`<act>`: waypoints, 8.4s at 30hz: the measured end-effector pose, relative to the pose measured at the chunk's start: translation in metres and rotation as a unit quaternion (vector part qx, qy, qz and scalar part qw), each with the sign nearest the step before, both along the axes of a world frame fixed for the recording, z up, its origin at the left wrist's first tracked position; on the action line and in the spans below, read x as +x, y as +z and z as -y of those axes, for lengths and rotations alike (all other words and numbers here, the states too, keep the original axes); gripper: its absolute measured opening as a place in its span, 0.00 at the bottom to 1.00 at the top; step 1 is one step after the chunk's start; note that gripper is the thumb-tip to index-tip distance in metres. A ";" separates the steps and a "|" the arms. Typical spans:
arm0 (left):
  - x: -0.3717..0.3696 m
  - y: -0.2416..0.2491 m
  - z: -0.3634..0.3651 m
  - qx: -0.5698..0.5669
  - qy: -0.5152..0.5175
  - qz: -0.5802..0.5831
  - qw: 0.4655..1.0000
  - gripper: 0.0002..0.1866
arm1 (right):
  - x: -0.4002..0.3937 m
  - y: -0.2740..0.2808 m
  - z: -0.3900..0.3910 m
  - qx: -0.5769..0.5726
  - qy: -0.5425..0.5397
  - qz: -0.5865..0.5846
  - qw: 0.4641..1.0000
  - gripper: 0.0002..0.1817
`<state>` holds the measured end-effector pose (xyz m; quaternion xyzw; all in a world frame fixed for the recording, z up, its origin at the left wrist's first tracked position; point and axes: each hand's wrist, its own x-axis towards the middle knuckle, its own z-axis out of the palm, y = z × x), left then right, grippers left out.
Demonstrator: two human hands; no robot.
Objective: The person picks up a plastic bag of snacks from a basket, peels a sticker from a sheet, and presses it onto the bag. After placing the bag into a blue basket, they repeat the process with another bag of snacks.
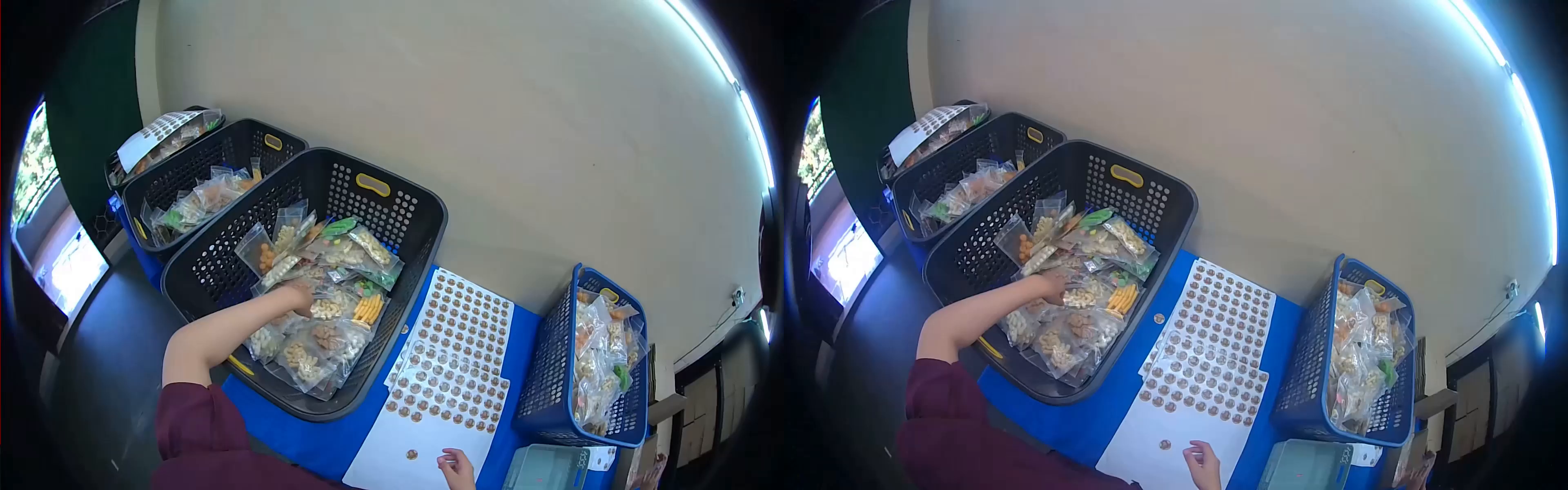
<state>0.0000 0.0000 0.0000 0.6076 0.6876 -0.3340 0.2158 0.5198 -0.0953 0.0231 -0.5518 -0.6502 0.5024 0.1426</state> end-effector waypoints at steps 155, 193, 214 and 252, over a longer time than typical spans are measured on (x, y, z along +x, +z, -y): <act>0.417 0.103 0.116 0.120 0.408 0.805 0.413 0.23 | 0.057 0.109 -0.022 0.035 -0.089 -0.331 0.939 0.13; 0.493 0.109 0.123 0.169 0.363 0.806 0.436 0.15 | 0.126 0.094 -0.034 0.007 0.006 -0.355 0.935 0.26; 0.501 0.097 0.126 0.468 0.194 0.586 0.632 0.15 | 0.114 0.078 -0.023 -0.116 -0.010 -0.410 0.905 0.17; 0.512 0.091 0.121 0.238 0.379 0.701 0.555 0.14 | 0.126 0.059 -0.015 -0.063 -0.094 -0.411 0.904 0.15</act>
